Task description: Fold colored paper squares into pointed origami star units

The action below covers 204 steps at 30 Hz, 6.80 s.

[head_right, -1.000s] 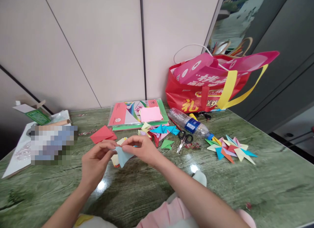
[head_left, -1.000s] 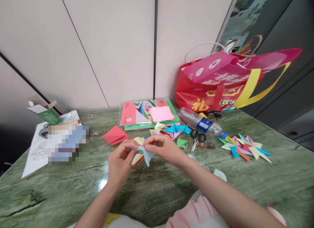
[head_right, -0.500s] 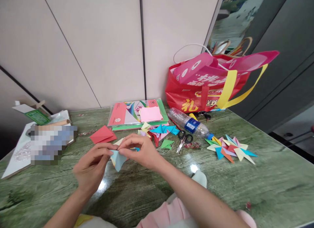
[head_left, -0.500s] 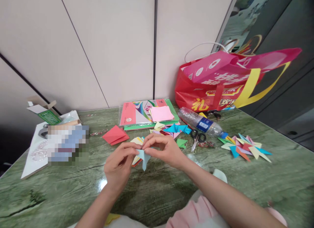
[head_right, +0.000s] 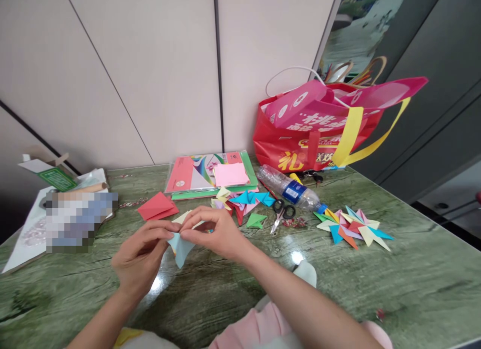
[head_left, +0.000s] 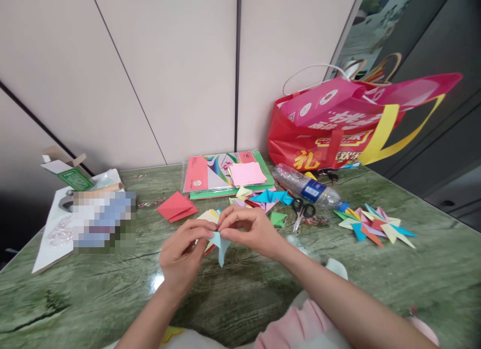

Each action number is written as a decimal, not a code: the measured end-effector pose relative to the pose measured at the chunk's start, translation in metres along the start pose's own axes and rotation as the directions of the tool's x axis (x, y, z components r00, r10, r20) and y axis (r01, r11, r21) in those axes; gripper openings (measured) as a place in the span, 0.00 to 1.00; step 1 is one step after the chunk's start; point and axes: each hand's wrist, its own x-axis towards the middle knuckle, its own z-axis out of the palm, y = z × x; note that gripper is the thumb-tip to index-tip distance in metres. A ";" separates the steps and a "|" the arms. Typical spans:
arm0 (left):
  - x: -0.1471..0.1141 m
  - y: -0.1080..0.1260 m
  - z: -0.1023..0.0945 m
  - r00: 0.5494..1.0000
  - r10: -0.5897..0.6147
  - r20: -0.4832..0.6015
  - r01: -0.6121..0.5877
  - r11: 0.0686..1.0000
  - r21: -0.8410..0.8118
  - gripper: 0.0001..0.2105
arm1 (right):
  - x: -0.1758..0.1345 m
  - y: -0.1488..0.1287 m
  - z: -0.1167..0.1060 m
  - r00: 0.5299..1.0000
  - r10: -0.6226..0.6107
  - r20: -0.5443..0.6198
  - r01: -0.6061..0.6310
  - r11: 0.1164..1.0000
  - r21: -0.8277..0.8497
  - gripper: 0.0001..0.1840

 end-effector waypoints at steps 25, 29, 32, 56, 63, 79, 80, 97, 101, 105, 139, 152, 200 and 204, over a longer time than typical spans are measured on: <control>0.007 -0.006 0.001 0.936 -0.347 0.056 0.350 0.933 -0.082 0.05 | 0.003 0.010 -0.003 0.997 0.029 -0.069 -0.041 0.984 -0.174 0.04; 0.006 -0.012 0.002 0.889 -0.452 0.074 0.457 0.872 -0.173 0.03 | 0.003 0.009 -0.004 0.997 0.060 -0.051 -0.070 0.976 -0.207 0.05; 0.006 -0.013 0.003 0.856 -0.510 0.088 0.517 0.833 -0.198 0.03 | 0.003 0.009 -0.005 0.994 0.107 -0.026 -0.110 0.972 -0.207 0.05; 0.007 -0.014 0.005 0.709 -0.683 0.175 0.702 0.657 -0.276 0.12 | 0.004 0.018 -0.001 0.898 0.438 0.045 -0.435 0.863 0.256 0.16; 0.007 -0.015 0.006 0.695 -0.692 0.196 0.716 0.641 -0.278 0.17 | 0.004 0.020 0.000 0.871 0.490 0.040 -0.480 0.830 0.286 0.17; 0.007 -0.014 0.007 0.638 -0.735 0.228 0.770 0.604 -0.207 0.09 | 0.007 0.022 -0.004 0.865 0.496 -0.073 -0.446 0.828 0.341 0.18; 0.006 -0.014 0.007 0.638 -0.735 0.230 0.770 0.609 -0.190 0.09 | 0.007 0.022 -0.004 0.866 0.495 -0.075 -0.444 0.829 0.341 0.18; 0.008 -0.010 0.009 0.734 -0.662 0.148 0.679 0.716 -0.165 0.07 | 0.007 0.021 -0.003 0.829 0.550 -0.098 -0.493 0.803 0.334 0.20; 0.008 -0.009 0.009 0.744 -0.651 0.153 0.668 0.723 -0.174 0.09 | 0.007 0.022 -0.003 0.839 0.533 -0.110 -0.472 0.814 0.339 0.19; 0.008 -0.006 0.011 0.697 -0.677 0.236 0.717 0.658 -0.230 0.14 | 0.007 0.021 -0.003 0.837 0.534 -0.116 -0.473 0.815 0.336 0.20; 0.007 -0.005 0.010 0.716 -0.651 0.251 0.692 0.709 -0.136 0.11 | 0.004 0.021 -0.001 0.954 0.298 -0.017 -0.295 0.951 0.096 0.15; 0.008 -0.008 0.010 0.679 -0.670 0.299 0.727 0.671 -0.144 0.09 | 0.006 0.029 -0.002 0.922 0.381 -0.073 -0.358 0.908 0.218 0.19; 0.004 -0.039 0.007 0.754 -0.657 0.010 0.654 0.748 -0.113 0.20 | 0.010 0.038 0.001 0.784 0.576 -0.233 -0.510 0.810 0.290 0.09; 0.000 -0.044 0.006 0.863 -0.484 0.147 0.415 0.844 0.341 0.18 | 0.013 0.042 -0.003 0.768 0.556 -0.319 -0.465 0.826 0.320 0.06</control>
